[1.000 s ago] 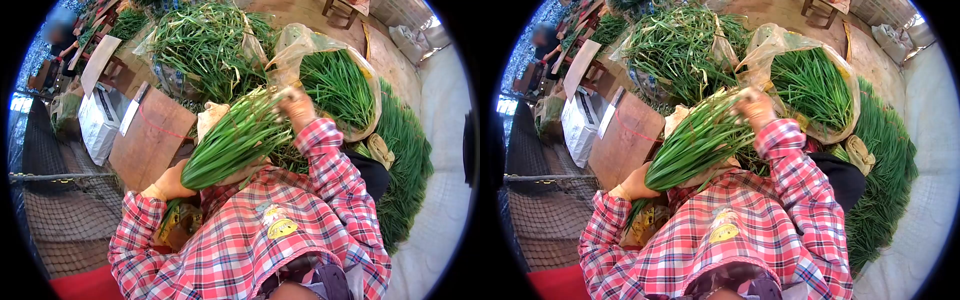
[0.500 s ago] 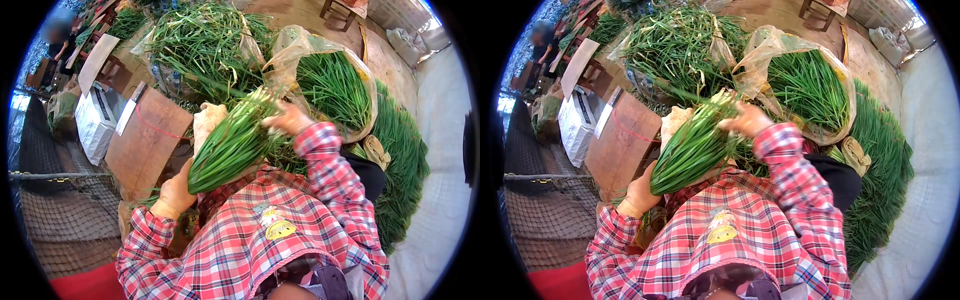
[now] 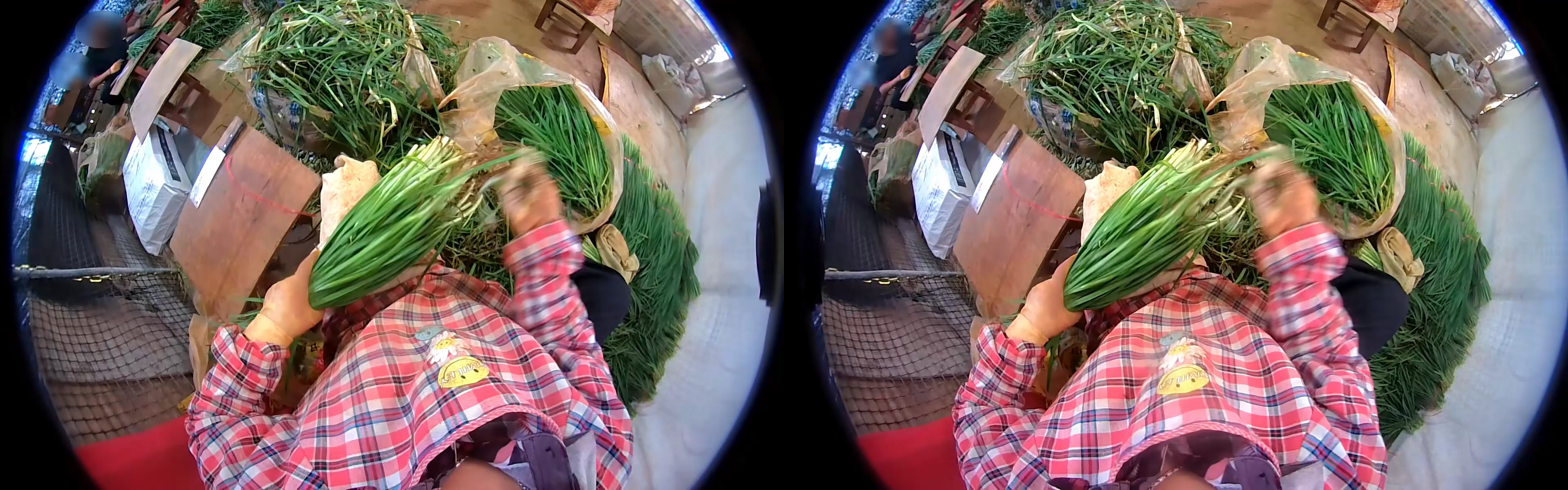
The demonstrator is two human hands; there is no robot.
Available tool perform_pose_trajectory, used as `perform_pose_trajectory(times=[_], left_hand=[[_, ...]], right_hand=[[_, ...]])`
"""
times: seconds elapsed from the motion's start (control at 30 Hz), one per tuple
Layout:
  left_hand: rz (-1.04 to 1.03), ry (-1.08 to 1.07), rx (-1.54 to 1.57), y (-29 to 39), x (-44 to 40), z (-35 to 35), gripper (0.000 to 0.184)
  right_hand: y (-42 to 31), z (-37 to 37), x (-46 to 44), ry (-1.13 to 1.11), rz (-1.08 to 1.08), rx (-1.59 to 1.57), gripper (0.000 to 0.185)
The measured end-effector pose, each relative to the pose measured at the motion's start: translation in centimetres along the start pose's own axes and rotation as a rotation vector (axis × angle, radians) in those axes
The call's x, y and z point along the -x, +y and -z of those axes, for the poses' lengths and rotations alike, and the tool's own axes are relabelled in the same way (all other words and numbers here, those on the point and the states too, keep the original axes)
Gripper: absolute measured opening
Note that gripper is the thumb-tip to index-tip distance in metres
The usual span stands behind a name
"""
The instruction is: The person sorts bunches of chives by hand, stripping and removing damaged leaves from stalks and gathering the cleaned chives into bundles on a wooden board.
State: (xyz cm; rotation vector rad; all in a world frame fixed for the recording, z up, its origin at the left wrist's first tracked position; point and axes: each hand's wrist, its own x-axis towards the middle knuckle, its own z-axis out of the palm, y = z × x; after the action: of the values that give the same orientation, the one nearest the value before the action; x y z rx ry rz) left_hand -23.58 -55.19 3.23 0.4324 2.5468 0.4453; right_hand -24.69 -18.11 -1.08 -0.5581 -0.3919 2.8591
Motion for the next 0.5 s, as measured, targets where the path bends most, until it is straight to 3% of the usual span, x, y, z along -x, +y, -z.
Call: perform_pose_trajectory(times=[0.03, 0.1, 0.13, 0.2, 0.23, 0.37, 0.47, 0.5], left_hand=[[0.013, 0.002, 0.006, -0.1, 0.0, -0.1, 0.068], [0.034, -0.006, 0.002, 0.0, 0.0, -0.2, 0.068], [0.044, -0.006, -0.012, 0.0, 0.0, -0.2, 0.068], [0.058, -0.003, -0.029, 0.0, -0.1, -0.3, 0.069], [0.058, -0.003, -0.029, 0.1, -0.1, -0.2, 0.069], [0.065, -0.003, -0.083, 0.7, -0.1, -0.3, 0.070], [0.072, 0.005, -0.174, 1.5, 0.4, -0.3, 0.072], [0.071, 0.006, -0.227, 1.8, 0.5, -0.2, 0.074]], right_hand=[[-3.4, 1.0, -1.4, 0.117, 0.095, -0.057, 0.016], [-8.0, 2.6, -3.1, 0.308, 0.523, 0.093, 0.016], [-8.4, 2.6, -3.1, 0.305, 0.527, 0.095, 0.016], [-8.5, 1.4, -2.4, 0.020, 0.209, 0.880, 0.019], [-6.4, -1.0, -1.5, 0.070, 0.125, 1.153, 0.019], [-0.4, -3.6, -1.6, 0.002, -0.041, 1.381, 0.026], [2.9, -3.8, -2.7, -0.222, -0.375, 1.770, 0.051], [4.2, -4.4, -2.7, -0.300, -0.464, 2.061, 0.055]])
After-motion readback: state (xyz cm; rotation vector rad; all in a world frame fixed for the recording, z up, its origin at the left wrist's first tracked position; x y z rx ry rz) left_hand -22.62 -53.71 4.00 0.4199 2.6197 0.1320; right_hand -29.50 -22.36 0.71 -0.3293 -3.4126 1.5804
